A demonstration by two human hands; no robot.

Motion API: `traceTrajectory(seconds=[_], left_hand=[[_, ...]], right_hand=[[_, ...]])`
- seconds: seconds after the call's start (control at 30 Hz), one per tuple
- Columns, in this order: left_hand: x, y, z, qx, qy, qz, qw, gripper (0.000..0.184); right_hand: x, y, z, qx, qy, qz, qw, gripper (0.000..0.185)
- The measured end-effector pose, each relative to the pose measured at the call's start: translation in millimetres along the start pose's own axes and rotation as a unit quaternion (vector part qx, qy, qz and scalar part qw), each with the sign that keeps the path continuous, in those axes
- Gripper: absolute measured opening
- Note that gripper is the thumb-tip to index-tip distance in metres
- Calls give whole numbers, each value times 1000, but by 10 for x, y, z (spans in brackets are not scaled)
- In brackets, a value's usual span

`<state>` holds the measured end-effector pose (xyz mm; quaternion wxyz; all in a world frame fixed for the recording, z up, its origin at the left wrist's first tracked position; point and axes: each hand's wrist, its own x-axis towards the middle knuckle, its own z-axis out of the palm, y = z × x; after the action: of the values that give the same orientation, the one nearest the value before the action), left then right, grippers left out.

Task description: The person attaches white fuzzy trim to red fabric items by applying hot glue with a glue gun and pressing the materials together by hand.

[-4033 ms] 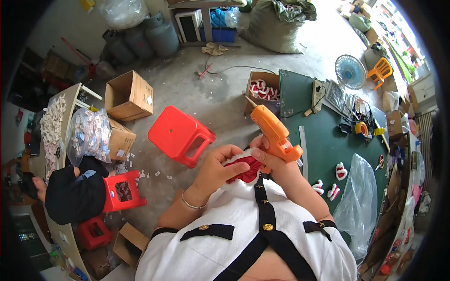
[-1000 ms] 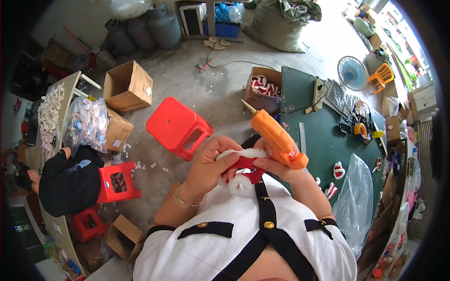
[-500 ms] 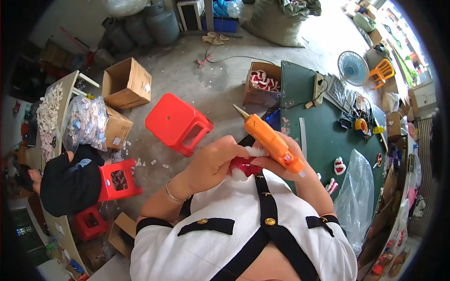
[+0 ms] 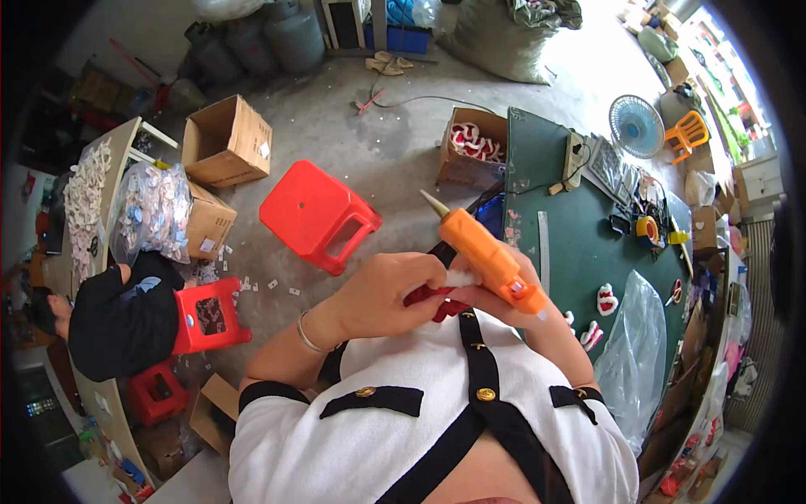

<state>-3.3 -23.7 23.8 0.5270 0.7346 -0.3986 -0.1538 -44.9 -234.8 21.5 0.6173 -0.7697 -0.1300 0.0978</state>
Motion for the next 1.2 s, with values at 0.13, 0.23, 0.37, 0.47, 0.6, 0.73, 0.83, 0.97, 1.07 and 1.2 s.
traceTrajectory(seconds=[0.13, 0.23, 0.37, 0.47, 0.6, 0.73, 0.83, 0.97, 1.07, 1.2], left_hand=[[-81, -34, 14, -298, 57, -197, 932, 10], [-122, -176, 90, -429, 99, -183, 879, 7], [-86, -263, 234, -592, 108, -109, 791, 5], [-56, -213, 254, -621, 104, -84, 773, 10], [-65, -126, 237, -522, 110, -102, 839, 18], [-100, -87, 219, -392, 109, -124, 905, 23], [-113, -14, 204, -390, 124, -169, 897, 24], [-127, -28, 215, -402, 165, -128, 892, 21], [-99, -224, 154, -291, 66, 98, 949, 22], [-129, -150, 166, -237, 84, 14, 968, 23]], right_hand=[[-24, 132, 5, 136, 41, -3, 990, 30], [-36, 107, 29, 192, 64, 11, 979, 34], [-38, 116, 73, 208, 80, 40, 974, 36], [-39, 170, 93, 221, 87, 6, 971, 32], [-59, 87, 124, 197, 61, 20, 978, 31], [-111, 14, 126, 114, 47, 28, 992, 31], [-129, -12, 140, 117, 47, 28, 992, 32], [-125, -16, 150, 232, 28, 62, 970, 34], [-118, -26, 147, 217, 27, 55, 974, 34], [-124, -30, 158, 180, 25, 46, 982, 34]])
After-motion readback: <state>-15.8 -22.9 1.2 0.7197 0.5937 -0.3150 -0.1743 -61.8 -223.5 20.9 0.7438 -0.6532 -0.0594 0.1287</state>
